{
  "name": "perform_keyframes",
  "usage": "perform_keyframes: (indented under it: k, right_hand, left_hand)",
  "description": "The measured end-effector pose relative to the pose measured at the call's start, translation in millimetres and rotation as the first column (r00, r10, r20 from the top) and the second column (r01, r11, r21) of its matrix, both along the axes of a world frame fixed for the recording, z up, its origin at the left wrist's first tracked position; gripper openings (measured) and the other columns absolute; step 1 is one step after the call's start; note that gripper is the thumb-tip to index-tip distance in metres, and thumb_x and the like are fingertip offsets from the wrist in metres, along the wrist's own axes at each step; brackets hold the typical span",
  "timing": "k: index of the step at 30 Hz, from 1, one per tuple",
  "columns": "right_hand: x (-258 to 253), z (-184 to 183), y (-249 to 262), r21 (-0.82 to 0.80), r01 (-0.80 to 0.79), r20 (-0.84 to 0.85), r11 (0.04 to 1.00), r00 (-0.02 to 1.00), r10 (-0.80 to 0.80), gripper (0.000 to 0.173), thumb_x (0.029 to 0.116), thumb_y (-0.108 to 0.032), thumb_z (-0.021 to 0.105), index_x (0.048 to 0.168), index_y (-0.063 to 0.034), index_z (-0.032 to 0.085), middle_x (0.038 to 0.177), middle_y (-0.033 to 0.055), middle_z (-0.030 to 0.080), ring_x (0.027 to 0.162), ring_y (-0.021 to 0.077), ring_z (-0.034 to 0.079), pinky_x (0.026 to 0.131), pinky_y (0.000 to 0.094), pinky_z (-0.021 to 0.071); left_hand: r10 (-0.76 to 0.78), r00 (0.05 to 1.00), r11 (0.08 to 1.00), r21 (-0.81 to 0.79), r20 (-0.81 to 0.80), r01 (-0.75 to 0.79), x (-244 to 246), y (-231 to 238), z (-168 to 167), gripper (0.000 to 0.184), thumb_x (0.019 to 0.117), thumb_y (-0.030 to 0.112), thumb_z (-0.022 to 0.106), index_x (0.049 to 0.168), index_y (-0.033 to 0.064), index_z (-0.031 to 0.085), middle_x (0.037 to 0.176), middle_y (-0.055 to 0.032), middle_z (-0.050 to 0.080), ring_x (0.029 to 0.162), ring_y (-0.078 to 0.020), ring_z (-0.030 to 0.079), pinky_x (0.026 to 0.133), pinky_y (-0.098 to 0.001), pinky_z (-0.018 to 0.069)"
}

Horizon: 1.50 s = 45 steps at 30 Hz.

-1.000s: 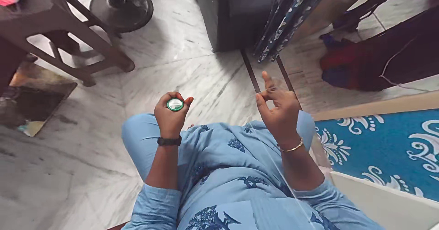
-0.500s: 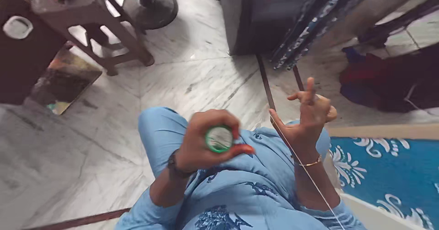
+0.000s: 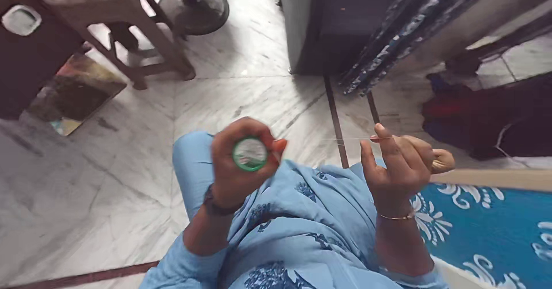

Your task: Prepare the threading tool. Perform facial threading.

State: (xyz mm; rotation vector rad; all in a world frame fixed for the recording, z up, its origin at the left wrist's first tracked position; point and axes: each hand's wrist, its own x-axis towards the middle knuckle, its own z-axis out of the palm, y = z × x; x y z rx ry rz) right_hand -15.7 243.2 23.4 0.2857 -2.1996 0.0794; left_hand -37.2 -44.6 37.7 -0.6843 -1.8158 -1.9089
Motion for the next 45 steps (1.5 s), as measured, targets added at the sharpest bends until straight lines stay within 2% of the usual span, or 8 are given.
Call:
perform_keyframes:
  k: [8, 15, 20, 23, 28, 32, 41, 45]
  right_hand:
    - [-0.5, 20.7, -3.1, -0.084, -0.052, -0.012, 0.995, 0.999, 0.051, 0.021, 0.0962, -0.028, 0.072, 0.114, -0.0185, 0.078, 0.093, 0.0013, 0.076, 0.093, 0.0150, 0.065, 0.094, 0.0424, 0.0347]
    - [-15.7, -11.3, -6.6, -0.084, -0.014, 0.150, 0.996, 0.988, 0.027, 0.021, 0.0990, -0.029, 0.066, 0.114, -0.0210, 0.079, 0.091, 0.0008, 0.076, 0.092, 0.0191, 0.068, 0.089, 0.0474, 0.0388]
    - [-33.2, -41.9, -4.8, -0.096, -0.040, 0.273, 0.995, 0.960, 0.065, 0.017, 0.0987, -0.020, 0.065, 0.104, -0.0192, 0.081, 0.094, -0.0002, 0.078, 0.092, 0.0202, 0.071, 0.089, 0.0526, 0.0415]
    - [-31.8, -31.7, -4.7, -0.087, -0.022, 0.263, 0.996, 0.964, 0.044, 0.018, 0.0969, -0.020, 0.067, 0.109, -0.0162, 0.080, 0.093, 0.0028, 0.078, 0.092, 0.0232, 0.071, 0.089, 0.0543, 0.0428]
    - [2.7, 37.9, -13.4, -0.103, 0.032, 0.170, 0.994, 0.985, -0.014, 0.080, 0.0835, -0.043, 0.080, 0.150, -0.0118, 0.049, 0.094, 0.0112, 0.069, 0.093, 0.0306, 0.062, 0.091, 0.0563, 0.0379]
    - [23.1, 72.4, -11.6, -0.156, -0.009, 0.156, 0.988, 0.987, 0.034, 0.111, 0.0791, -0.056, 0.082, 0.161, -0.0101, 0.022, 0.095, 0.0110, 0.065, 0.092, 0.0265, 0.060, 0.091, 0.0550, 0.0404]
    - [10.4, 50.0, -12.7, -0.253, -0.077, 0.222, 0.964, 0.966, 0.135, 0.069, 0.0889, -0.035, 0.079, 0.149, -0.0138, 0.054, 0.072, 0.0074, 0.064, 0.069, 0.0223, 0.057, 0.076, 0.0470, 0.0403]
    - [-7.1, 26.9, -12.2, -0.245, -0.072, 0.259, 0.967, 0.956, 0.136, 0.045, 0.0936, -0.029, 0.073, 0.137, -0.0149, 0.068, 0.077, 0.0054, 0.071, 0.071, 0.0228, 0.062, 0.076, 0.0490, 0.0418]
  left_hand:
    - [0.058, 0.996, 0.998, -0.041, 0.061, -0.056, -11.2, -21.5, -13.1, 0.020, 0.0898, 0.020, 0.079, 0.100, 0.0299, 0.066, 0.088, 0.0196, 0.065, 0.078, 0.0048, 0.064, 0.072, -0.0151, 0.0565]
    - [0.338, 0.925, 0.908, -0.317, 0.173, -0.272, -38.3, -8.7, -55.1, 0.016, 0.0849, 0.017, 0.078, 0.091, 0.0063, 0.066, 0.082, 0.0042, 0.065, 0.074, 0.0002, 0.062, 0.069, -0.0211, 0.0541]
    - [0.486, 0.838, 0.785, -0.547, 0.249, -0.292, -46.7, 3.1, -81.8, 0.017, 0.0842, 0.017, 0.079, 0.094, 0.0061, 0.072, 0.085, -0.0073, 0.071, 0.077, -0.0188, 0.068, 0.072, -0.0452, 0.0550]
    - [0.409, 0.857, 0.870, -0.418, 0.315, -0.261, -38.7, -3.5, -70.3, 0.019, 0.0832, 0.019, 0.079, 0.094, 0.0063, 0.069, 0.083, -0.0014, 0.067, 0.074, -0.0096, 0.064, 0.070, -0.0336, 0.0552]
    - [-0.080, 0.982, 0.996, -0.022, 0.172, 0.085, 7.8, -18.7, -1.9, 0.015, 0.0899, 0.030, 0.080, 0.096, 0.0276, 0.066, 0.083, 0.0180, 0.065, 0.076, 0.0048, 0.063, 0.071, -0.0146, 0.0557]
    - [-0.066, 0.998, 0.998, 0.025, 0.024, 0.066, 27.1, -14.5, 22.2, 0.016, 0.0913, 0.025, 0.079, 0.095, 0.0250, 0.063, 0.079, 0.0163, 0.062, 0.075, 0.0038, 0.061, 0.074, -0.0159, 0.0536]
    - [0.252, 0.963, 0.959, -0.157, 0.099, -0.235, -8.0, -18.7, -20.0, 0.020, 0.0863, 0.019, 0.083, 0.093, 0.0187, 0.065, 0.084, 0.0141, 0.064, 0.074, 0.0027, 0.063, 0.068, -0.0173, 0.0568]
    - [0.414, 0.897, 0.884, -0.301, 0.154, -0.357, -26.9, -11.3, -45.3, 0.022, 0.0831, 0.019, 0.084, 0.092, 0.0072, 0.067, 0.081, 0.0060, 0.065, 0.072, 0.0027, 0.061, 0.068, -0.0178, 0.0533]
